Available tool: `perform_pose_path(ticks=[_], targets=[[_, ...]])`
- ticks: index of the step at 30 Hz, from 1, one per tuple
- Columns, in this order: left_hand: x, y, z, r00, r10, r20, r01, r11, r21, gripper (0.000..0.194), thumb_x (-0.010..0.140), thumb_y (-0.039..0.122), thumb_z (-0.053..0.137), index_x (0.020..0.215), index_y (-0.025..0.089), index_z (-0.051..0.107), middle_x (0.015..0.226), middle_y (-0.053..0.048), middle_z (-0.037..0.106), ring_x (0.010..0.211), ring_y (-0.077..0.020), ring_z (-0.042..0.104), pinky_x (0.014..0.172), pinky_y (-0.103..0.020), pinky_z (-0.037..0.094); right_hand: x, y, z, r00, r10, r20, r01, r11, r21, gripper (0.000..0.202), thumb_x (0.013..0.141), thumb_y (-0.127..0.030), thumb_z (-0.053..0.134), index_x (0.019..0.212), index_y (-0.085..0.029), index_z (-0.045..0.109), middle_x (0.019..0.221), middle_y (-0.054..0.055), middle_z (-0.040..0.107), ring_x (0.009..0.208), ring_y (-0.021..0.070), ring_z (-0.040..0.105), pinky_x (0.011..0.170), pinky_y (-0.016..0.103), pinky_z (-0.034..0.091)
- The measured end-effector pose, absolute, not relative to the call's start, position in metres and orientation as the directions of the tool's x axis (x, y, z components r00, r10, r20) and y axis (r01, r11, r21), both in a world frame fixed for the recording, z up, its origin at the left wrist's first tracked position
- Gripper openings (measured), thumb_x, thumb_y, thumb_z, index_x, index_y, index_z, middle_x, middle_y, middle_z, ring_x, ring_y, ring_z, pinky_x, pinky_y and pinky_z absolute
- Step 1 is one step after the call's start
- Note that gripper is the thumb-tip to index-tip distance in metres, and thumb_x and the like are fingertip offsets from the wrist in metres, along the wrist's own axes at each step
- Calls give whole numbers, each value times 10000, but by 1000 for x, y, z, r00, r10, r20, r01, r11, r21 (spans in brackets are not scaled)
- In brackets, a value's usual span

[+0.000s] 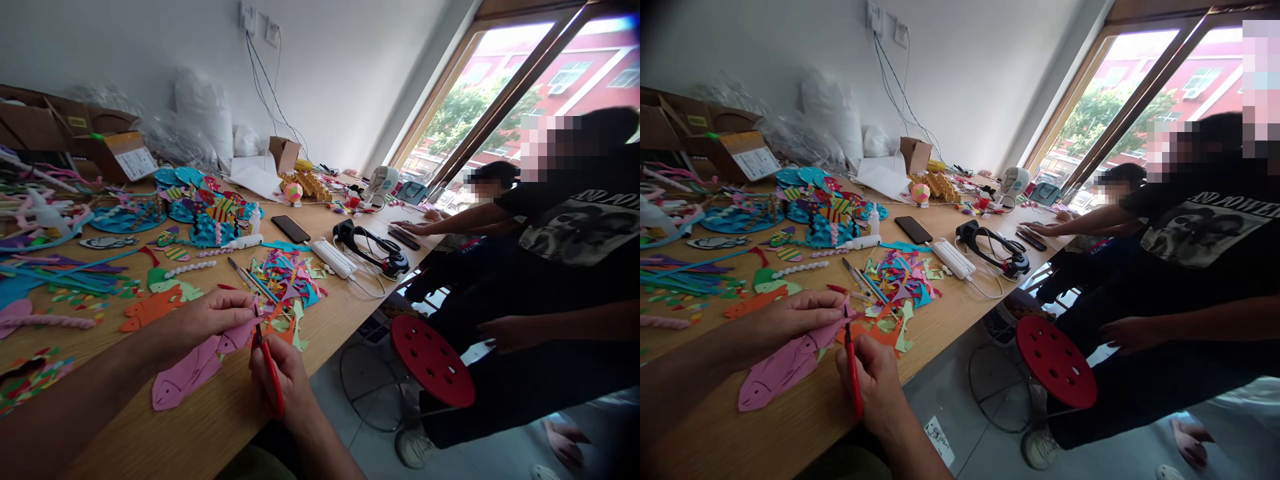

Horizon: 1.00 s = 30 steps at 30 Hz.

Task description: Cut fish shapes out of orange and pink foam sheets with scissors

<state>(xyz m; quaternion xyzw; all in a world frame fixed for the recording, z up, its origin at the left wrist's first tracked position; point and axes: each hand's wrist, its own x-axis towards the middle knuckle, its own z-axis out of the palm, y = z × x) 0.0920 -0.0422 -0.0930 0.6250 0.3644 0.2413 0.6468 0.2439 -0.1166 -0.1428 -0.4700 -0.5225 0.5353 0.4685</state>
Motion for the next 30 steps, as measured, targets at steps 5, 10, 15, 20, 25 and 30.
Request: perform_pose_path(ticks=[5,10,15,20,25,30], targets=[[90,-40,-93,659,729,-185,190,77,979,247,786,386,587,664,180,528,652,55,416,624,-122,341,560,-220,300,245,-115,-146,-124,992,17,22,20,-1000,463,821,-589,546,603,-212,392,485,-52,392,425,78,333,396,213,248],[90,-39,-95,676,713,-188,191,77,979,238,812,386,567,703,175,548,676,50,420,640,-125,348,573,-226,305,245,-115,-146,-124,992,8,-15,7,-1000,492,802,-624,555,593,-215,379,468,-65,367,405,71,315,381,208,232],[94,-36,-92,680,713,-171,212,32,977,263,807,374,583,643,183,507,654,55,420,612,-114,354,543,-216,299,247,-109,-146,-111,994,-3,-98,-14,-995,537,750,-690,575,587,-212,395,464,-66,386,394,63,314,368,198,222],[96,-27,-82,618,768,-167,222,33,974,272,762,419,616,648,185,540,583,64,429,550,-103,358,495,-207,292,259,-89,-144,-110,993,-44,-173,-62,-983,493,780,-658,570,635,-199,464,402,-73,425,336,60,329,350,191,213],[93,-19,-79,563,812,-155,189,57,980,236,759,405,629,699,182,577,604,50,518,560,-103,429,532,-211,334,281,-70,-137,-199,973,-119,-200,-159,-967,469,810,-638,547,677,-189,525,403,-69,456,315,73,385,332,197,234],[93,-21,-80,590,788,-176,198,70,978,215,751,373,635,697,191,533,575,54,534,541,-105,436,530,-226,326,293,-65,-130,-169,983,-74,-126,-96,-987,453,818,-613,557,662,-190,506,452,-54,473,388,88,426,403,216,285]])
